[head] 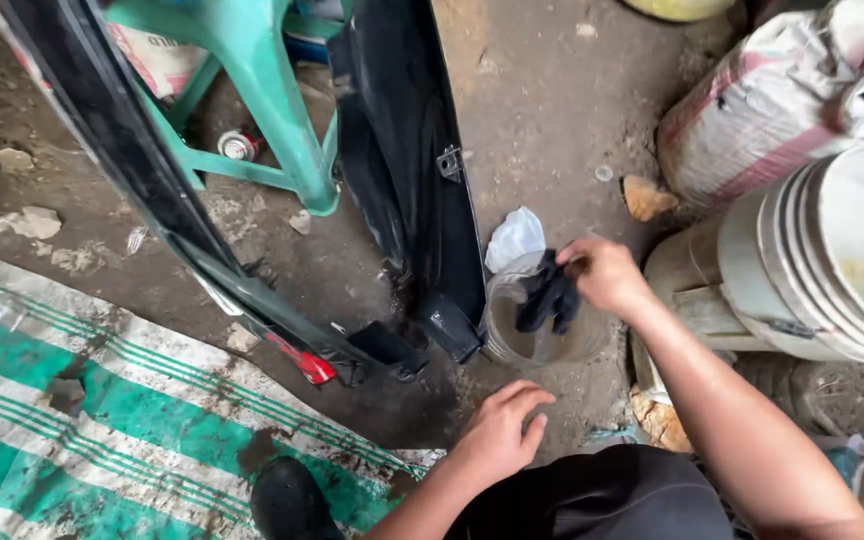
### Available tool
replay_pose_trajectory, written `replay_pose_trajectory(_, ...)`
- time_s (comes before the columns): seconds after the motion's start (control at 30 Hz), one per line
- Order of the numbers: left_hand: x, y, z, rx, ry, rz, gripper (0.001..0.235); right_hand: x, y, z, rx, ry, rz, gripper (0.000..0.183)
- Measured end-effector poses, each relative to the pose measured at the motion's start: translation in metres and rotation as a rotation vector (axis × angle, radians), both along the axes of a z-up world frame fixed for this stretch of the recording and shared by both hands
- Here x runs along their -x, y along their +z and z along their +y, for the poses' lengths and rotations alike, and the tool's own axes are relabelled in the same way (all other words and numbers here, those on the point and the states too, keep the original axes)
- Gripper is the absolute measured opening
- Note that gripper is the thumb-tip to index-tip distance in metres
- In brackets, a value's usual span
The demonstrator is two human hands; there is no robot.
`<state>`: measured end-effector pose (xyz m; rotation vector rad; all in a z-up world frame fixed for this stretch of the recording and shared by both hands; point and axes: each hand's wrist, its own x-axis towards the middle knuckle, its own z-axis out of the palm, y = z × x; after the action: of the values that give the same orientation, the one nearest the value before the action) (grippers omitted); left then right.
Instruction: The person cleans a black motorcycle fender with a wet cloth, wiping the surface and edges. They dip the cloth into a metal bowl of water to rinse it and continue wiping the part.
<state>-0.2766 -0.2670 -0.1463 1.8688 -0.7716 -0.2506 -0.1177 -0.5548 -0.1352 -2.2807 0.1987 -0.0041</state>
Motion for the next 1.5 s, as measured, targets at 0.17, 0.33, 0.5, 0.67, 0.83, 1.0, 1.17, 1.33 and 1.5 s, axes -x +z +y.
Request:
replay_pose_trajectory(0.17,-0.012,-0.022,0.009,-0.049,0.007,0.102,0.030,-0.015,-0.104,0.014,0.604,0.795,0.662,0.037)
replay_pose_trajectory(0.33,-0.026,-0.024,0.030,-0.218,-0.074,0.303,0.033,-0.043,-0.201,0.040,0.571,0.611,1.034,0.050)
replay_pose_trajectory(0.5,-0.049,0.013,0.048,-0.402,-0.211,0.592,0.039,-0.060,-0.319,0.050,0.844,0.597,1.034,0.109)
replay_pose_trajectory(0.67,-0.050,0.022,0.041,-0.202,-0.132,0.556,0.043,-0.051,-0.245,0.055,0.570,0.474,0.896,0.048)
replay_pose_trajectory(0.83,-0.039,0.015,0.020,-0.031,-0.025,0.426,0.037,-0.034,-0.249,0.063,0.808,0.587,0.899,0.040)
replay_pose_trajectory(1.0,-0.031,0.013,0.010,0.040,0.056,0.365,0.040,-0.048,-0.182,0.041,0.497,0.893,0.750,0.016)
replay_pose_trajectory(1.17,-0.036,0.021,0.011,0.071,0.112,0.503,0.031,-0.043,-0.095,0.046,0.797,0.412,0.923,0.065)
replay_pose_trajectory(1.33,-0.042,0.013,0.014,0.026,0.139,0.481,0.032,-0.061,-0.171,0.080,0.867,0.474,1.092,0.071)
replay_pose_trajectory(1.5,-0.049,0.016,0.017,-0.039,0.186,0.605,0.035,-0.040,-0.309,0.080,0.978,0.756,0.901,0.082)
